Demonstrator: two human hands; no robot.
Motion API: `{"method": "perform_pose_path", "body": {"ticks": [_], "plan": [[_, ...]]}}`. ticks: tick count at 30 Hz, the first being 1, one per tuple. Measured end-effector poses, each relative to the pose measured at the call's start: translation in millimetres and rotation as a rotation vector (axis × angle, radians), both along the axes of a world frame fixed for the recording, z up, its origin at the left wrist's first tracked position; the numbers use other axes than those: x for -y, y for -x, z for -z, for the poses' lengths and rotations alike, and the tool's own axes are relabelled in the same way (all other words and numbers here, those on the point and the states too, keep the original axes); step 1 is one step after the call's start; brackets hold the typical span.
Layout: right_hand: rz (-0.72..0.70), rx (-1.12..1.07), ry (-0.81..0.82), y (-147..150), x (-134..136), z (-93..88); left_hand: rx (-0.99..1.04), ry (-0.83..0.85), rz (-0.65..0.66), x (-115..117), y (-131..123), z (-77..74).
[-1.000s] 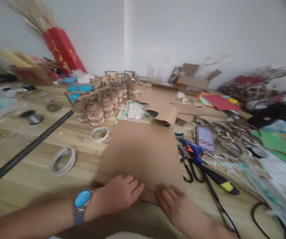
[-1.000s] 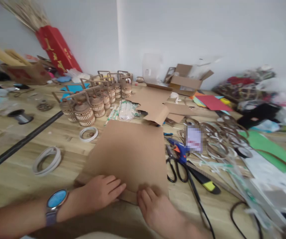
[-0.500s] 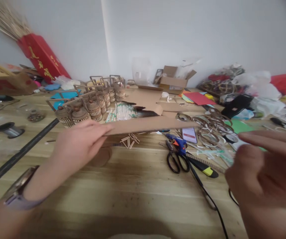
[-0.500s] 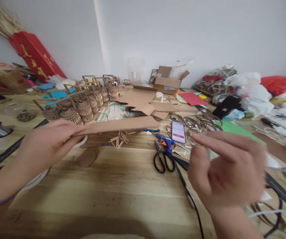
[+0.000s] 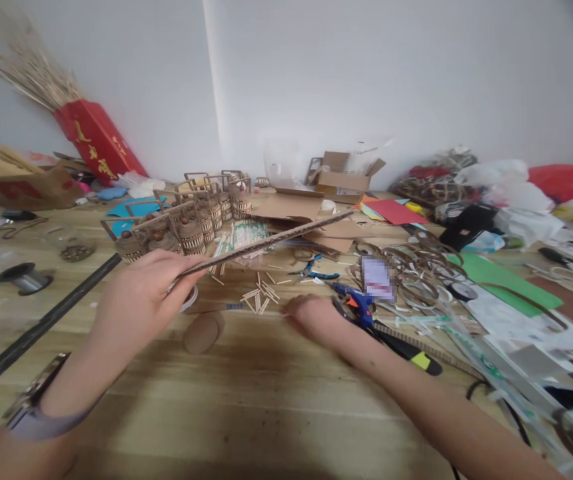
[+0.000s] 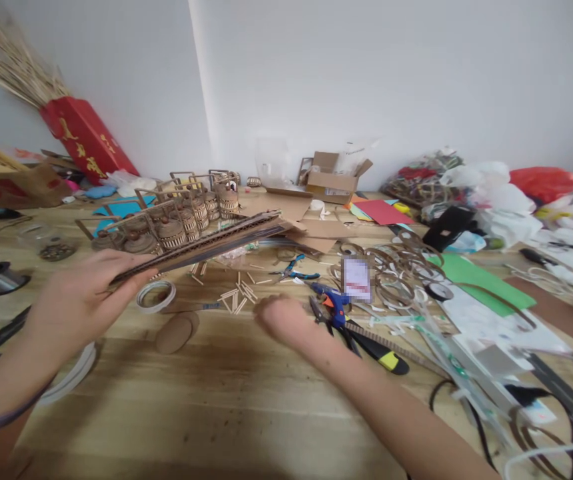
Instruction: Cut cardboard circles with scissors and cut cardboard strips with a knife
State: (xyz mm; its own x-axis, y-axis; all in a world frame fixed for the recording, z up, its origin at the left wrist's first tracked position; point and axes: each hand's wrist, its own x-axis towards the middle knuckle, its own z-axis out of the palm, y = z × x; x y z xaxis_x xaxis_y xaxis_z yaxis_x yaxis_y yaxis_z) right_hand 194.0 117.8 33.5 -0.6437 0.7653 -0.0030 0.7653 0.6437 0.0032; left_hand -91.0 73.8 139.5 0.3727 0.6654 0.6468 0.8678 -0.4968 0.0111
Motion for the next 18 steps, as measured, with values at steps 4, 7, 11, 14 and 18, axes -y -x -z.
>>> {"method": "perform_pose_path", "body": {"ticks": [4,7,11,14,18], "plan": [[-0.270,0.069,0.064,31,54,6.8,0.020,-0.013,0.020,6,8,12.3],[-0.361,0.055,0.095,33,92,9.9,0.013,0.029,0.022,7,21,40.1],[-0.353,-0.033,0.069,9,124,17.8,-0.143,-0.051,0.198,13,23,89.2],[-0.215,-0.086,0.100,-19,139,29.0,-0.111,-0.036,0.322,27,12,121.6],[0.073,-0.143,0.146,-52,155,38.9,-0.318,-0.054,0.433,43,5,158.6]]}}
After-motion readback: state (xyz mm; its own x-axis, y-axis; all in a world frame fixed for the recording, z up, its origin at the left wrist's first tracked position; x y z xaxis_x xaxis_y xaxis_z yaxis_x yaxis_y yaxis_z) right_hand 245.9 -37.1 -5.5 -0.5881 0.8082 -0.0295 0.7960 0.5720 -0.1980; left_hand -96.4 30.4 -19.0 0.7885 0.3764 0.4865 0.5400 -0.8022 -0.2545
